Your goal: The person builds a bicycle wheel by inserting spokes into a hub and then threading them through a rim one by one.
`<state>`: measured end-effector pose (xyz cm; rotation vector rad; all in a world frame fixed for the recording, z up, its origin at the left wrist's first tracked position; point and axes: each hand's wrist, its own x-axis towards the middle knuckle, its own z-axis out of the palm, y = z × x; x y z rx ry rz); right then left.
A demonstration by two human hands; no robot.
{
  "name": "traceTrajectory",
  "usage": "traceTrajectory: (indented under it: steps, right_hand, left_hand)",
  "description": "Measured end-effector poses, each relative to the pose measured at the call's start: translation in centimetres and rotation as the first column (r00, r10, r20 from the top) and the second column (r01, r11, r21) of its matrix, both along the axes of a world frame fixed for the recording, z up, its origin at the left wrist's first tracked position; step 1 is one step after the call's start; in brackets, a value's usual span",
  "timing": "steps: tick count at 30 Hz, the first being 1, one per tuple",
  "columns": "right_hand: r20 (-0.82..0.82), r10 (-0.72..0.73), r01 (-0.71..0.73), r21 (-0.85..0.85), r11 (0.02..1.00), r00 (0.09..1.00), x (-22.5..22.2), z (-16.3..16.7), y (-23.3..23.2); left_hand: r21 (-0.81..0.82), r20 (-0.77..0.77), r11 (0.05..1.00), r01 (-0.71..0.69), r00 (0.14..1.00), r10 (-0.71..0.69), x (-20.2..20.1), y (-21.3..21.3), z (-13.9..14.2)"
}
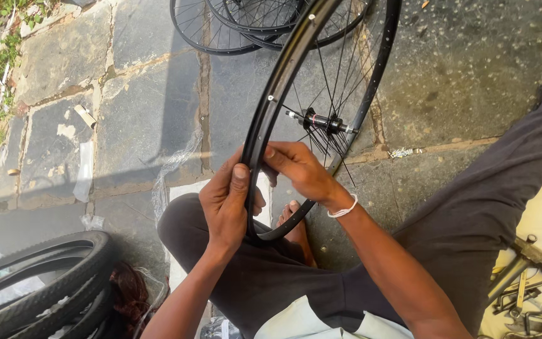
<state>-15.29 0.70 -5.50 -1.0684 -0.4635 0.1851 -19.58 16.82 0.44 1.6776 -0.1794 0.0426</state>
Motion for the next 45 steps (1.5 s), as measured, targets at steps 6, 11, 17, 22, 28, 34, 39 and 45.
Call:
traceTrajectory:
  steps: [6,11,17,22,28,34,39,45]
  right_hand:
    - [0.130,0.082,-0.116,0.280,0.953,0.988,-0.2,0.2,0.0]
    - [0.068,0.064,-0.070,0.084,0.994,0.996,-0.2,0.9,-0.3]
    - [0.016,0.039,-0.040,0.115,0.993,0.999,-0.4,1.1,-0.4]
    - [0.005,0.052,-0.052,0.280,0.959,0.999,-0.1,0.3,-0.3]
    - [0.044,0.101,-0.107,0.200,0.974,0.994,0.2,0.4,-0.8]
    - [-0.156,-0.479,0.488,0.022,0.873,0.864,-0.9,-2.0,-0.5]
    - [0.038,-0.890,0.830,-0.380,0.408,0.455,-3.0,-8.3,0.0]
    - [0.171,-0.857,0.774,-0.539,0.332,0.486,-3.1,-13.7,0.1]
  left_hand:
    - [-0.023,0.067,1.000,0.010,0.998,-0.008,-0.2,0.1,-0.2]
    - [-0.002,0.057,1.000,-0.013,0.998,0.013,0.0,0.1,-0.1]
    - [0.020,0.098,1.000,0.012,0.995,-0.014,0.1,-0.1,0.0]
    - [0.031,0.087,0.999,-0.014,0.996,0.012,0.1,-0.7,0.5]
    - [0.037,0.093,0.999,-0.012,0.996,0.008,0.3,-1.1,0.7]
    - [0.017,0.065,1.000,0.006,0.998,-0.008,0.4,-0.3,0.0]
    - [0.011,0.034,0.993,0.114,0.993,-0.115,-0.2,-1.0,-0.1]
    - [-0.172,-0.134,0.936,0.307,0.934,-0.331,4.8,-2.9,2.0]
